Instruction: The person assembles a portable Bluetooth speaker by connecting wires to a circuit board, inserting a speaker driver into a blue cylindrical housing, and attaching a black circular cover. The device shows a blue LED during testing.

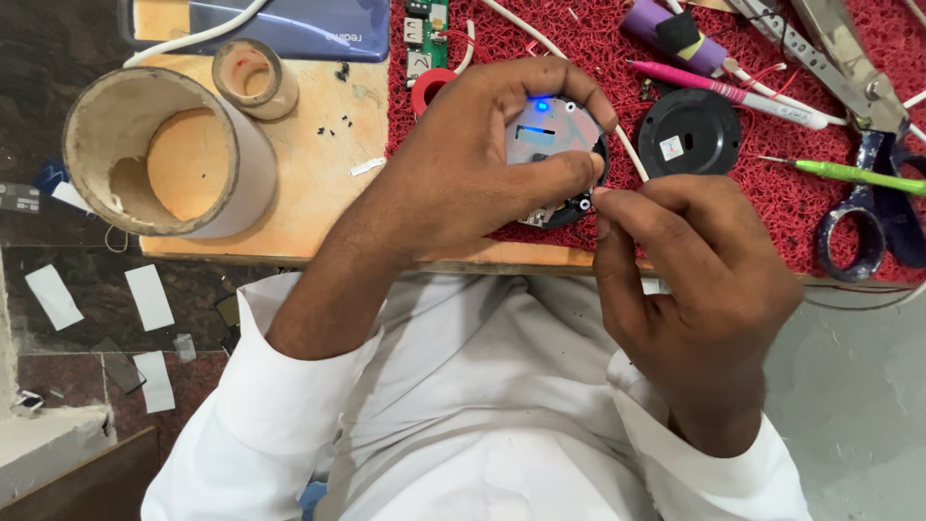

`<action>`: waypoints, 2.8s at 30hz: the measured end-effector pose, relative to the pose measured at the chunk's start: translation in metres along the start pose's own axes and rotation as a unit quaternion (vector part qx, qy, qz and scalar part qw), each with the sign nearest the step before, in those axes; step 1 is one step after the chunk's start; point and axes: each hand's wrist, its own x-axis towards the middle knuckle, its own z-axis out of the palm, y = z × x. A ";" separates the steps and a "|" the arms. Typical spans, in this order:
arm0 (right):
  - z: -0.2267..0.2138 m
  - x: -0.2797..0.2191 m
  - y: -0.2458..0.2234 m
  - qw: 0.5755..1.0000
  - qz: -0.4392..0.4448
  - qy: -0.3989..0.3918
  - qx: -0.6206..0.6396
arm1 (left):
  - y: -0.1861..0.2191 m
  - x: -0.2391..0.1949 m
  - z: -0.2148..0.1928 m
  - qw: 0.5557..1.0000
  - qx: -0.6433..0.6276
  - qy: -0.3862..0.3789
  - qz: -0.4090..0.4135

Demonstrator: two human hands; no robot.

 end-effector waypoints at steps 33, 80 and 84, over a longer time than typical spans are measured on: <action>-0.009 0.015 0.003 0.998 -0.020 -0.048 0.032 | 0.003 0.005 -0.006 0.999 0.034 -0.004 -0.023; 0.012 -0.017 0.006 0.998 -0.003 0.056 0.010 | -0.004 -0.003 -0.002 0.999 0.021 0.024 0.018; 0.013 -0.020 0.011 0.999 -0.010 0.051 0.005 | -0.007 -0.002 -0.004 0.999 0.036 0.016 0.038</action>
